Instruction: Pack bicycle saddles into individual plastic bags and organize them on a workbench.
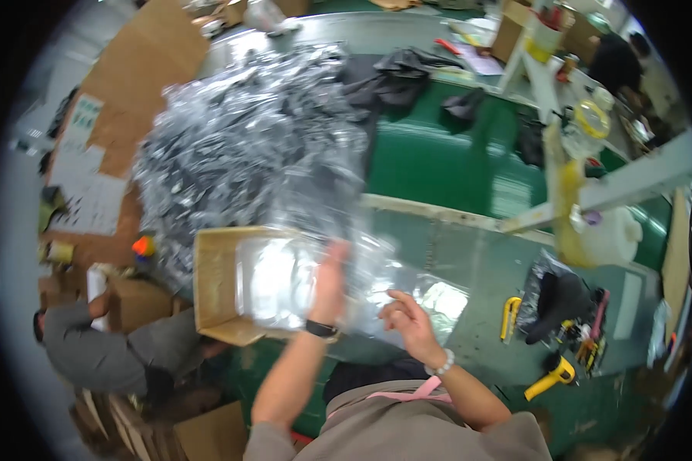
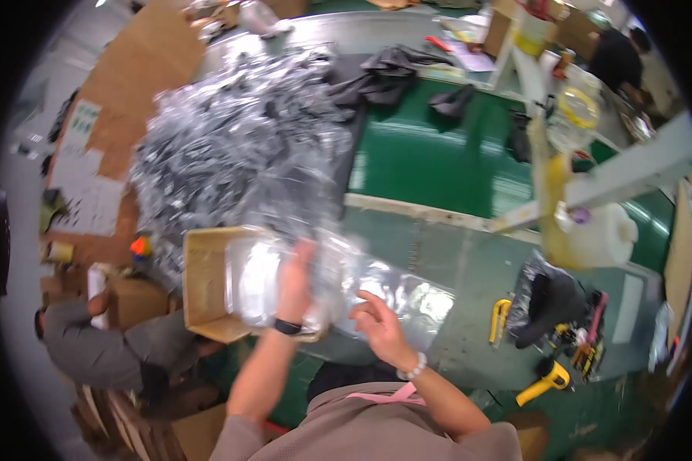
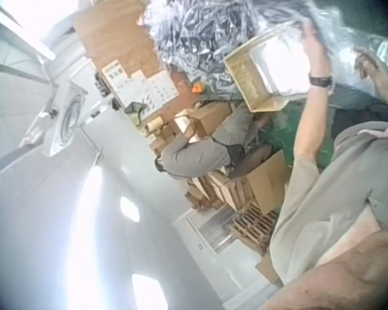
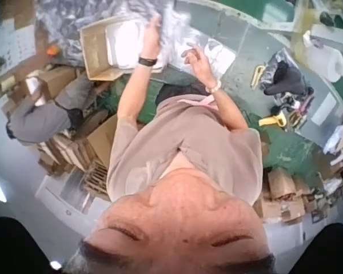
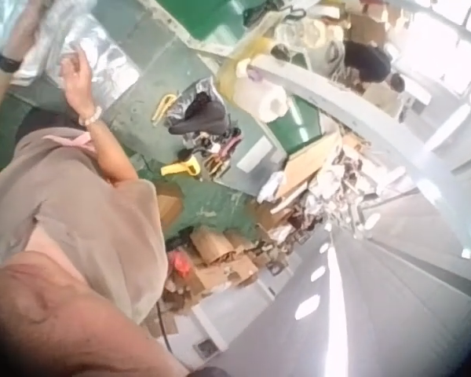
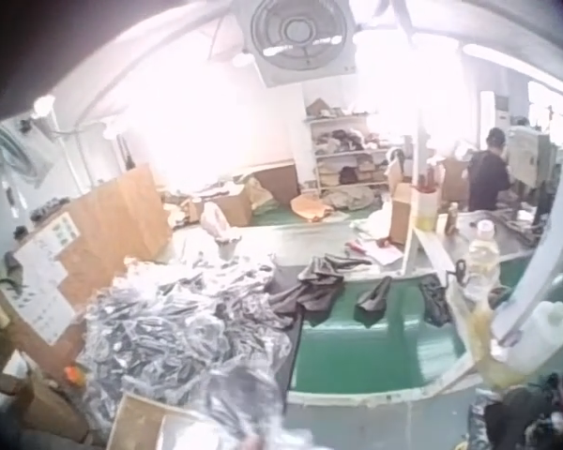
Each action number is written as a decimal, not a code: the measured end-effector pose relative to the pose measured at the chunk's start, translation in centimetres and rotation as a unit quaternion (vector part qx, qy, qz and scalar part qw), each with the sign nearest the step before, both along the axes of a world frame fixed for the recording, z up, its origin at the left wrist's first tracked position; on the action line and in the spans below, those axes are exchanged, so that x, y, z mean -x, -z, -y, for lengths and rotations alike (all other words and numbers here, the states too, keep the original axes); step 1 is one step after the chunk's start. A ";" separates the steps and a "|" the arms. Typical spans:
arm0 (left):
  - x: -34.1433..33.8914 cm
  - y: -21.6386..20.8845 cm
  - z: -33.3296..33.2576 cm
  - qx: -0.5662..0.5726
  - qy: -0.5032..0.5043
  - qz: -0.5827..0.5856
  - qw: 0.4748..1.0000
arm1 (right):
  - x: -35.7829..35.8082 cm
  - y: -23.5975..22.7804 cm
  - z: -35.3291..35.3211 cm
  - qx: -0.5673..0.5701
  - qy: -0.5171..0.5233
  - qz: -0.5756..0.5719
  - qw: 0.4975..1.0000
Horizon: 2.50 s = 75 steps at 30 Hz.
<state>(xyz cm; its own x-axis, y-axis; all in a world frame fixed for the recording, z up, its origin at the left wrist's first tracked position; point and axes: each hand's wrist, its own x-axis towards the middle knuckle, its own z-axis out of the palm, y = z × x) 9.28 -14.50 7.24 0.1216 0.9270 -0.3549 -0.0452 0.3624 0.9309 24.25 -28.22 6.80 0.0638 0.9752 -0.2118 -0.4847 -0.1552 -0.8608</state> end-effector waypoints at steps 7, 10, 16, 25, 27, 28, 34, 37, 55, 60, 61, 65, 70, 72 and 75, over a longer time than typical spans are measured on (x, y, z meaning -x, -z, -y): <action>6.6 1.5 -15.7 -0.234 -0.045 -0.189 0.953 | -5.0 6.3 -5.1 0.117 0.048 0.112 0.986; 4.9 5.9 -13.1 -0.310 0.184 -0.573 0.736 | -10.2 10.6 -8.9 0.195 0.103 0.088 0.971; 4.7 6.0 -12.6 -0.424 0.037 -0.507 0.750 | -20.5 17.1 -26.7 0.235 0.169 0.020 0.957; 4.5 8.4 -12.4 -0.442 0.029 -0.497 0.746 | -32.4 21.1 -47.4 0.176 0.430 -0.128 0.876; 3.9 9.0 -12.6 -0.461 0.020 -0.485 0.743 | -33.4 21.3 -47.2 0.203 0.501 -0.100 0.835; 4.5 8.8 -12.6 -0.460 0.023 -0.489 0.740 | -31.0 21.3 -46.8 0.232 0.474 -0.021 0.849; 4.7 7.7 -12.7 -0.465 -0.004 -0.502 0.729 | -21.9 15.7 -26.5 0.165 0.298 0.117 0.933; 4.0 6.8 -12.6 -0.467 0.002 -0.496 0.732 | -20.6 12.8 -13.7 0.138 0.202 0.277 0.929; -6.7 19.4 18.3 -0.386 0.480 -0.460 0.640 | -16.7 15.0 6.0 0.089 0.141 0.640 0.750; -9.5 16.8 17.9 -0.357 0.478 -0.457 0.660 | -11.4 13.5 14.0 0.332 0.226 0.555 0.728; -10.0 17.0 17.9 -0.326 0.483 -0.440 0.683 | -10.4 14.5 15.1 0.365 0.212 0.566 0.708; -9.8 19.5 18.1 -0.286 0.492 -0.459 0.682 | -8.7 19.2 16.6 0.388 0.206 0.335 0.833; -8.3 21.6 16.4 -0.259 0.487 -0.386 0.740 | -9.7 19.2 15.8 0.386 0.202 -0.007 0.900; -9.1 19.3 16.2 -0.270 0.517 -0.387 0.714 | -9.6 20.1 16.2 0.379 0.236 -0.069 0.892; -9.9 18.2 17.4 -0.291 0.533 -0.387 0.694 | -9.9 16.4 14.9 0.357 0.249 -0.155 0.887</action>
<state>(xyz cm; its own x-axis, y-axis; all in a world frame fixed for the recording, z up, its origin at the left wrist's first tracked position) 19.20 -31.95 -10.99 0.8296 0.4704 -0.3008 0.5555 -0.6417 0.5288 34.18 -43.16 -9.63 0.2797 0.4525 -0.8468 -0.8419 -0.3084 -0.4428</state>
